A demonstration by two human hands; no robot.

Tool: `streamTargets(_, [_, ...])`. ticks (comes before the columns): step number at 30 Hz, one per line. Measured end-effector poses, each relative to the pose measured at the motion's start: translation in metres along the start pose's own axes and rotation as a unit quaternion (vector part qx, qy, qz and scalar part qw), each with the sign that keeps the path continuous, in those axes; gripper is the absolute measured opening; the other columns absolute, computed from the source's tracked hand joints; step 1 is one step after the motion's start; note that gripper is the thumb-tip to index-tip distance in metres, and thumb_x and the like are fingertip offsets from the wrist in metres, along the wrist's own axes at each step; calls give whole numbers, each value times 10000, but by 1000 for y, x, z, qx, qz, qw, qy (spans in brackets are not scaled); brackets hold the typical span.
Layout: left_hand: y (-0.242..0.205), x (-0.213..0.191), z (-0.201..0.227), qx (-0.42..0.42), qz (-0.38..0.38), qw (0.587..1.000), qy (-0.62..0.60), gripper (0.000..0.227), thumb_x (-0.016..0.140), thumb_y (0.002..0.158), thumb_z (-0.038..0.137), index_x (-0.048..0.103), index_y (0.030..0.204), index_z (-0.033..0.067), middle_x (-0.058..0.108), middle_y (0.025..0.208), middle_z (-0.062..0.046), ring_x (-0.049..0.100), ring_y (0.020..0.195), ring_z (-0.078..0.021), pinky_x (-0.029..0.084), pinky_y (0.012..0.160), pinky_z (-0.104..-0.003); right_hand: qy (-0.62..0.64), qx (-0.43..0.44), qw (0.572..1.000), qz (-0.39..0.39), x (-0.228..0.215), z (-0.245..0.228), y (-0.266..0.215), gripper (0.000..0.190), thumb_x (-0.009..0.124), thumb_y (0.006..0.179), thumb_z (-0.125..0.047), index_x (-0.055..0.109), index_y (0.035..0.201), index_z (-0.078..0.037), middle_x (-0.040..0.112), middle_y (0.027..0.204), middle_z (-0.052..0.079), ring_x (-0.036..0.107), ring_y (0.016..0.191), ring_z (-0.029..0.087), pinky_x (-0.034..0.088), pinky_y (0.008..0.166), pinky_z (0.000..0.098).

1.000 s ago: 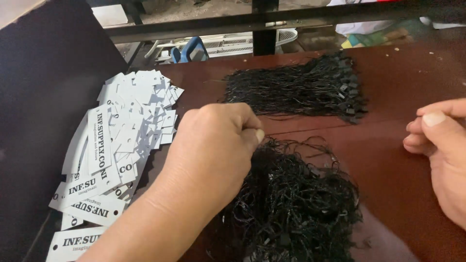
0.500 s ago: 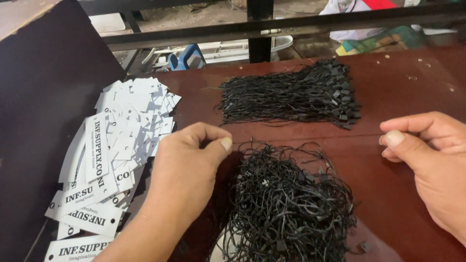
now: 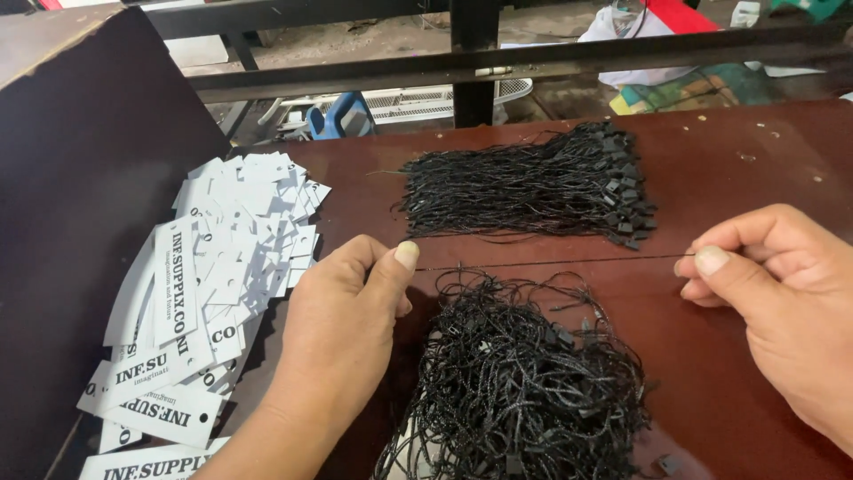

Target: Organizing tangled string tags by picking them individually and laying them out neatly in a row on a table.

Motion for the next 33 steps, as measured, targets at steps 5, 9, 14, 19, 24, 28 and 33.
streamTargets(5, [4,2,4,-14,-11,999,-35,430,639,1033,395,588,698,130,652,667,0,470,582,-136,398,603,-318,34,23,999,8,-2,-1,6,63,630,1013,24,619,1076,24,687,930,213,606,730,234,542,758,315])
streamTargets(9, [14,4,3,-10,-26,993,-112,318,630,1032,287,617,773,102,667,734,-58,604,715,-150,500,690,-298,63,-6,998,-1,2,-5,21,81,648,1017,18,593,1078,14,679,925,183,588,685,195,538,706,276])
streamTargets(14, [26,5,15,7,-36,991,-131,240,619,1040,208,635,829,94,668,750,-62,600,732,-147,509,715,-291,52,-31,998,-6,13,-16,46,69,641,1074,-11,573,1080,-15,687,957,165,618,723,179,554,718,258])
streamTargets(19, [48,4,36,70,10,997,-5,301,622,1013,270,626,736,153,620,658,0,406,548,-135,344,547,-339,22,-53,998,21,24,-17,73,79,644,1113,-51,576,1093,-86,689,969,82,649,795,99,517,713,176])
streamTargets(24, [94,15,41,117,50,992,-21,316,731,1002,281,610,739,153,531,607,1,408,562,-141,358,538,-348,-172,-124,975,72,25,-24,96,77,724,1005,-127,713,947,-176,692,974,-73,591,953,65,434,872,256])
streamTargets(28, [106,18,46,106,48,993,-10,293,714,980,285,618,730,166,501,607,23,397,566,-133,349,529,-333,-114,-61,990,58,37,-13,111,106,748,993,-122,710,925,-195,703,941,-104,591,893,1,458,817,182])
streamTargets(33, [121,23,45,87,55,991,91,261,709,949,359,642,739,219,628,689,6,562,684,-203,458,625,-401,-92,-5,994,55,47,-2,120,80,777,913,-124,756,881,-194,727,865,-93,639,808,0,519,697,192])
Point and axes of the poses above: each hand's wrist, its own y-axis towards the middle knuckle, its own x-axis out of the palm, z = x × y, the point moved 9 cm from there along y, towards the middle knuckle
